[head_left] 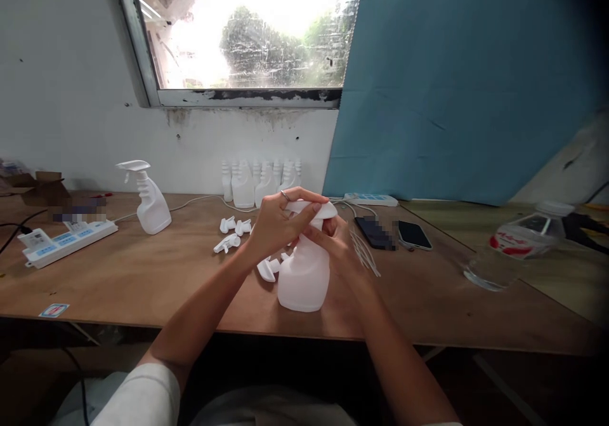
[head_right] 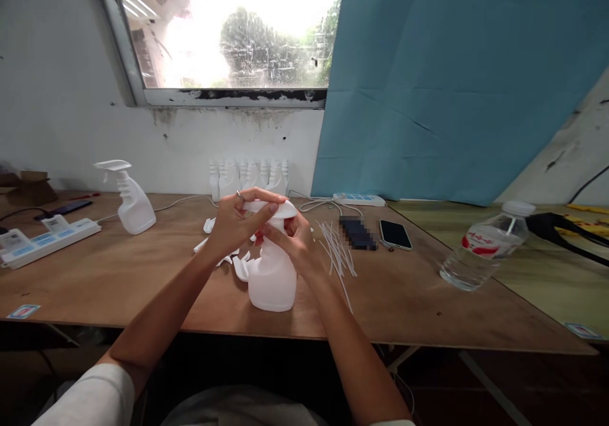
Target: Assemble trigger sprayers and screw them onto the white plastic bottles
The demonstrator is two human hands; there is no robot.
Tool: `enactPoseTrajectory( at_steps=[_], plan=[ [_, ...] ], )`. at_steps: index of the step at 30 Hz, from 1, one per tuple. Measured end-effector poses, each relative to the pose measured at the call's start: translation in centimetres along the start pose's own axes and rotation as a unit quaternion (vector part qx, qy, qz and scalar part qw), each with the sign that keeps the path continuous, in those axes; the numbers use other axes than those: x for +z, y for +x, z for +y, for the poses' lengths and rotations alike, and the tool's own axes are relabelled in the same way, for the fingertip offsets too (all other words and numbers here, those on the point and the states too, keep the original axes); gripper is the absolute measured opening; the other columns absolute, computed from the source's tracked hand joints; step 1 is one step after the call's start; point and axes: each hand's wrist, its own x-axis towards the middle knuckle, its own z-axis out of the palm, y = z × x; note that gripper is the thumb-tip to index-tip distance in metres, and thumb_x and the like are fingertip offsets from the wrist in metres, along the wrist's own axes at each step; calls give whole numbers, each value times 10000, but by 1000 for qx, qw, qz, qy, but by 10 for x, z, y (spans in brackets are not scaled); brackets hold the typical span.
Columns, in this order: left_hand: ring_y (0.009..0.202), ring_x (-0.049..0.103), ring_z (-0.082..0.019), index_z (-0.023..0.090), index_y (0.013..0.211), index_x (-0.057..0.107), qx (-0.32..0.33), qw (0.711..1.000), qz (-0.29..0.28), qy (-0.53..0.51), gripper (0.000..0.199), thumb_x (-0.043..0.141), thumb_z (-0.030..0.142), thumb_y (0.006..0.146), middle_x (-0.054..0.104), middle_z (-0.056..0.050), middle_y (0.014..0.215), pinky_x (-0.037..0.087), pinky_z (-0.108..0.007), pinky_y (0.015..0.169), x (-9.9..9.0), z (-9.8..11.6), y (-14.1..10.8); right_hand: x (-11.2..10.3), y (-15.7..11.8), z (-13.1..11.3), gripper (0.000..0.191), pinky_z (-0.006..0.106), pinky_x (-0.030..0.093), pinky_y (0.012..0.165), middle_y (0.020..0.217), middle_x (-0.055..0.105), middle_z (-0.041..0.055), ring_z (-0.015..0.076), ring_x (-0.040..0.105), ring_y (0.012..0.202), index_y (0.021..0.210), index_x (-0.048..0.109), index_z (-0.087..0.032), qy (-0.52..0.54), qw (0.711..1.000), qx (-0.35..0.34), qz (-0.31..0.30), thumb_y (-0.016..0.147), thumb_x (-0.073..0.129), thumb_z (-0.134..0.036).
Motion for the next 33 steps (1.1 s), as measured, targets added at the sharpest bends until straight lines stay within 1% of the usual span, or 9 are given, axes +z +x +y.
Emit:
enactPoseTrajectory(
  at_steps=[4,9,17,19,21,23,27,30,33],
  plan=[
    [374,479,-56,198,984,726,-3,1000,-1,0,269,638,419,859,635,15,630,346,-171,322,1,2,0,-2,-1,-1,360,321,538,514,673,688,48,219,668,584,923,637,-191,16,1000,4,-6,741,744,-483],
    [404,496,-57,190,964,726,2,1000,6,-4,256,644,407,856,640,10,658,377,-170,347,2,2,-1,-4,-1,1,317,311,524,493,659,681,53,203,647,550,808,651,-192,15,1000,2,-12,751,733,-492],
    [452,511,-64,209,1021,697,-5,1000,2,-9,289,628,442,866,661,-11,750,418,-185,385,2,-1,0,-1,-2,4,302,316,522,520,710,677,53,197,636,579,899,630,-188,6,1000,-5,-1,771,737,-439],
    [569,581,-86,249,1197,612,14,999,30,-14,406,643,461,853,685,-44,968,480,-202,469,5,-7,-4,-3,-2,1,327,306,523,525,729,682,53,197,644,596,959,636,-185,19,1000,14,-13,772,734,-434],
    [825,644,-147,293,1370,447,37,997,57,-31,595,653,478,844,614,-89,1227,551,-256,670,9,-17,-12,-4,-1,-4,350,299,528,548,770,690,56,196,653,629,996,646,-185,35,998,39,-34,764,740,-429],
    [1092,595,-216,309,1458,291,40,996,60,-44,727,642,495,849,510,-118,1368,526,-338,894,12,-30,-27,-4,1,-11,368,296,537,598,819,693,56,196,660,681,1010,657,-188,45,995,68,-52,736,766,-408],
    [1294,462,-279,309,1488,206,-25,999,-23,-26,889,722,480,784,448,-125,1416,419,-438,1054,11,-54,-66,-4,3,-27,412,297,538,696,848,677,45,180,650,749,1040,671,-182,25,981,156,-114,692,811,-351],
    [1162,564,-261,249,1415,372,-101,990,-95,-7,765,742,432,771,566,-117,1284,477,-396,972,3,-66,-92,-3,1,-36,379,271,520,691,799,642,21,152,621,731,1006,680,-179,23,971,172,-167,696,816,-349],
    [1000,630,-227,196,1318,502,-121,985,-112,48,605,725,385,789,660,-94,1139,509,-357,902,-4,-71,-111,3,-7,-41,262,229,484,630,781,616,12,122,585,690,877,678,-173,-4,976,152,-153,730,799,-353]
  ],
)
